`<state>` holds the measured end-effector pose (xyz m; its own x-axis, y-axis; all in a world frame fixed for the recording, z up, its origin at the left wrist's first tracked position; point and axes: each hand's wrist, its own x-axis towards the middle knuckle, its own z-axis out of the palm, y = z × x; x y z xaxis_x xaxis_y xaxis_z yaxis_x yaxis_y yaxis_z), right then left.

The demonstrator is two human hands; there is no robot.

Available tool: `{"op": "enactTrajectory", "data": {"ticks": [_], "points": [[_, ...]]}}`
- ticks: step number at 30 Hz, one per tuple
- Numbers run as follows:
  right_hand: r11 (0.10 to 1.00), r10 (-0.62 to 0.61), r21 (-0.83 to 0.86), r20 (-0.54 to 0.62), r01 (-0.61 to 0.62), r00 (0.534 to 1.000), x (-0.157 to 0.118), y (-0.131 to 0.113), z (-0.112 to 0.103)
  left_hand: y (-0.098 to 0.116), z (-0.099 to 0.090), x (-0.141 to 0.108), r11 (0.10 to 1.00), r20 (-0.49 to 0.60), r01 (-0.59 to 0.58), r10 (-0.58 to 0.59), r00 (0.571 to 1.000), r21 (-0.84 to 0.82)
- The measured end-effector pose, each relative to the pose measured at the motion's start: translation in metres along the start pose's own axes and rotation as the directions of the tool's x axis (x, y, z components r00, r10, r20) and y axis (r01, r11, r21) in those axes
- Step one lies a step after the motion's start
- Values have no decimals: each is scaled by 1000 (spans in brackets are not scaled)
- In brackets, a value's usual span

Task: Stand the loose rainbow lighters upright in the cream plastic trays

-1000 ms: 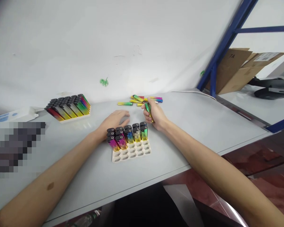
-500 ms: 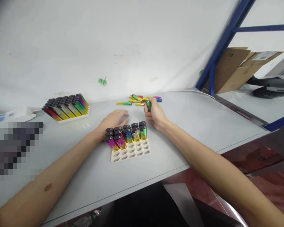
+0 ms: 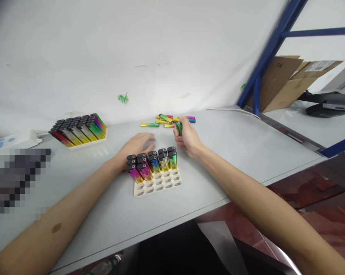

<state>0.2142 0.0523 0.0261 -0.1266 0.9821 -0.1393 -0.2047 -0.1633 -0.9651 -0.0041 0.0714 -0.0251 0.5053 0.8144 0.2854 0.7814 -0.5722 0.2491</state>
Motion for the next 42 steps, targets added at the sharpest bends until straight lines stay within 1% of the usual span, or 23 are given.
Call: {"op": "enactTrajectory", "data": {"ticks": [7,11,13,16,18,21,22,24,26,28,29,31,32,34,35,37,39,42], "points": [[999,-21,-26,36,22,999,0,3,-1,0,0,0,1000,-6,1,-1,1000,1],[1000,-19,-19,7,20,1000,-1,1,0,1,0,0,1000,-2,-1,1,1000,1],[1000,-28,-1,50,28,998,-2,-4,-1,2,-1,0,1000,-3,0,0,1000,-1],[998,-67,29,163,64,984,-4,-15,-7,2,-2,0,1000,-1,-1,1,1000,-5],[994,-109,29,228,105,967,-8,-26,-13,3,-3,-1,1000,4,1,-1,1000,-5],[972,-216,-26,294,233,931,-16,-39,-23,9,-6,-1,999,9,27,-27,1000,20],[959,-250,-52,305,278,919,-19,-42,-26,11,-7,-1,998,-1,42,-42,999,48],[938,-286,-93,341,335,895,-24,-46,-31,14,-10,1,989,-59,85,-78,995,125],[930,-282,-109,396,350,874,-30,-47,-32,14,-12,5,972,-138,136,-111,984,191],[926,-266,-118,467,357,843,-36,-48,-31,9,-12,12,959,-183,186,-148,972,215],[923,-259,-123,505,365,823,-39,-48,-30,6,-11,17,955,-187,207,-168,968,214],[918,-237,-133,568,373,788,-46,-48,-26,-1,-9,24,954,-152,217,-188,970,205],[921,-224,-137,581,365,782,-49,-47,-23,-4,-7,27,957,-119,209,-188,975,201],[930,-206,-143,564,340,800,-52,-45,-19,-8,-5,30,961,-81,188,-175,981,201],[930,-209,-146,541,336,814,-52,-44,-17,-8,-4,30,962,-82,181,-167,983,206],[921,-232,-162,504,355,832,-50,-41,-15,-5,-5,27,956,-121,180,-155,980,232],[911,-243,-174,503,373,829,-46,-39,-15,0,-6,21,940,-154,199,-161,975,277],[919,-219,-173,522,353,825,-42,-39,-18,9,-8,9,920,-159,219,-175,972,325]]}}
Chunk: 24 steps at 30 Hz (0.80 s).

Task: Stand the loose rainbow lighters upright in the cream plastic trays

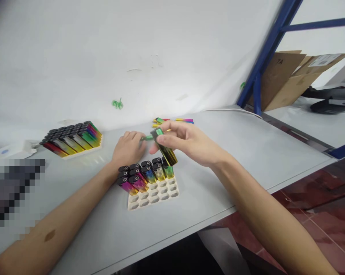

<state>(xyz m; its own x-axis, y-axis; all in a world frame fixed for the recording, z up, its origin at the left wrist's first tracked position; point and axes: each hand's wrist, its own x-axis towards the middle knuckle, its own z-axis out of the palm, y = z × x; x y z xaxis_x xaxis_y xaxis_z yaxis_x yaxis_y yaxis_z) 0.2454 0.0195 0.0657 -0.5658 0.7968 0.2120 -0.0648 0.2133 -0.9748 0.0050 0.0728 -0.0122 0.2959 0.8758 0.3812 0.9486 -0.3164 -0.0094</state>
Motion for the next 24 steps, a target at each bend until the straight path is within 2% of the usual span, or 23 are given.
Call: {"op": "enactTrajectory", "data": {"ticks": [4,7,10,13,19,24], "points": [[999,15,-43,28,-14,1000,-2,-1,-1,4,-9,-18,1000,18,-21,21,1000,-9],[989,-45,-137,23,48,999,-4,-1,4,4,-13,-26,1000,32,-15,15,999,-23],[926,-174,-338,15,168,985,-3,0,10,4,-14,-27,999,52,1,1,999,-38],[851,-219,-477,64,222,974,-3,2,16,3,-13,-25,999,71,11,-8,997,-52],[790,-226,-536,194,296,955,-5,6,26,2,-13,-25,997,78,15,-9,997,-72],[773,-248,-540,225,333,942,-4,8,26,3,-14,-25,998,68,12,-7,998,-69]]}}
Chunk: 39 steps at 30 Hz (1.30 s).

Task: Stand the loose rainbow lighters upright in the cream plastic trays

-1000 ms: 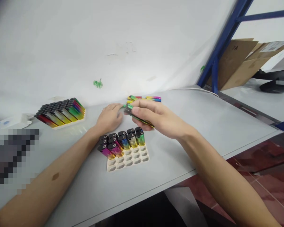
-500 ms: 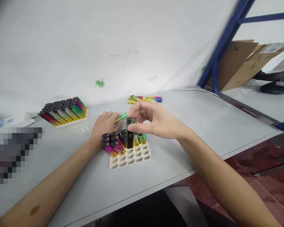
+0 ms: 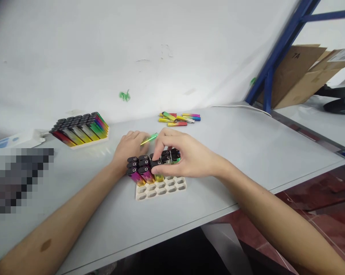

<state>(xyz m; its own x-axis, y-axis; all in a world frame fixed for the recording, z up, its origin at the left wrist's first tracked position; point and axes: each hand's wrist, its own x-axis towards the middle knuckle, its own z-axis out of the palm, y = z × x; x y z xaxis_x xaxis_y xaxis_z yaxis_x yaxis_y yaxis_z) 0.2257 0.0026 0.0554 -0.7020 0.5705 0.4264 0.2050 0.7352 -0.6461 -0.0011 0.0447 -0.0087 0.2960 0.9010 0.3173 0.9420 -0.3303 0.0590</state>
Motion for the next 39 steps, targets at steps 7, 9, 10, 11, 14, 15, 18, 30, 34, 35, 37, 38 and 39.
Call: {"op": "enactTrajectory", "data": {"ticks": [7,9,10,11,14,15,18,30,34,35,37,38,39], "points": [[998,-32,-53,8,33,999,0,2,-3,2,-1,0,1000,-15,-9,9,1000,-27],[996,-41,-79,3,41,999,1,2,-4,2,-1,1,999,-8,-10,9,1000,-44],[995,-43,-87,0,42,999,1,2,-4,2,-1,1,999,-7,-11,11,1000,-53],[995,-44,-90,-1,44,999,1,2,-4,2,-1,0,998,-8,-13,13,1000,-62],[995,-57,-83,-13,55,998,1,2,-5,1,0,0,996,-14,-25,24,1000,-81],[995,-60,-83,-17,58,998,1,2,-5,0,0,0,996,-15,-28,27,1000,-83],[995,-50,-87,-6,49,999,1,3,-4,0,1,1,996,-15,-32,31,999,-83],[976,193,152,-296,-153,935,7,19,-7,-2,-1,1,985,17,-16,19,1000,-172],[908,419,183,-433,-377,798,11,48,-6,-5,-2,1,884,-30,105,-133,991,-456],[893,447,165,-418,-418,791,12,55,-4,-5,-3,1,832,-40,132,-182,982,-539],[881,469,132,-372,-454,801,12,66,0,-4,-4,1,729,-42,152,-242,969,-667],[881,470,129,-343,-454,814,12,70,3,-3,-4,1,691,-39,146,-244,969,-708],[884,466,139,-311,-446,828,12,73,6,-2,-5,1,663,-37,130,-231,972,-738]]}}
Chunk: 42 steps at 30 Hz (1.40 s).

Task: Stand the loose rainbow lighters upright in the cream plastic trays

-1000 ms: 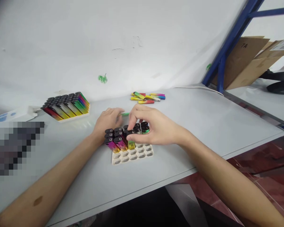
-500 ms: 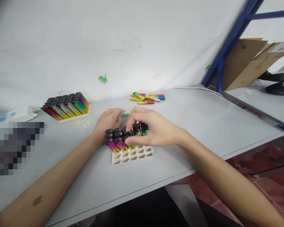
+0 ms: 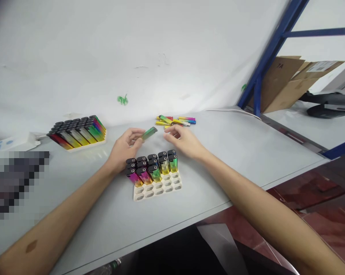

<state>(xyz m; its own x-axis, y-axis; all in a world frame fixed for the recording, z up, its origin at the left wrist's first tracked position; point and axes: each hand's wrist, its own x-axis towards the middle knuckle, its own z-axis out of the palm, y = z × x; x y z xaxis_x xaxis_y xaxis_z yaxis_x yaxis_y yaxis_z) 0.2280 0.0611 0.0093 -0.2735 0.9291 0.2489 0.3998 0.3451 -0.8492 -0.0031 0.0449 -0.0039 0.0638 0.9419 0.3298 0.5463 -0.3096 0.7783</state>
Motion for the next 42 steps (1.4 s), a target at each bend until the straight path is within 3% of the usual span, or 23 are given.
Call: {"op": "enactTrajectory", "data": {"ticks": [4,9,12,15,20,24,30,42], "points": [[990,-43,138,80,32,996,0,5,12,6,2,-3,994,82,-52,59,995,-93],[933,-98,352,43,77,994,3,1,22,12,1,-7,998,183,-53,58,981,-29],[865,33,502,-39,-9,999,7,-1,22,6,1,-5,973,177,-139,106,978,183],[771,215,628,-100,-106,971,9,-2,16,-7,1,-2,875,220,-243,162,962,418],[720,323,674,-116,-165,939,6,-9,7,-20,2,2,813,315,-265,106,943,518],[706,315,685,-80,-177,946,5,-10,5,-20,3,3,807,324,-273,108,940,523],[641,316,720,66,-264,946,6,-8,5,-17,3,2,796,327,-284,115,938,534],[652,376,691,63,-312,924,4,-10,6,-18,3,2,789,329,-302,135,935,535]]}}
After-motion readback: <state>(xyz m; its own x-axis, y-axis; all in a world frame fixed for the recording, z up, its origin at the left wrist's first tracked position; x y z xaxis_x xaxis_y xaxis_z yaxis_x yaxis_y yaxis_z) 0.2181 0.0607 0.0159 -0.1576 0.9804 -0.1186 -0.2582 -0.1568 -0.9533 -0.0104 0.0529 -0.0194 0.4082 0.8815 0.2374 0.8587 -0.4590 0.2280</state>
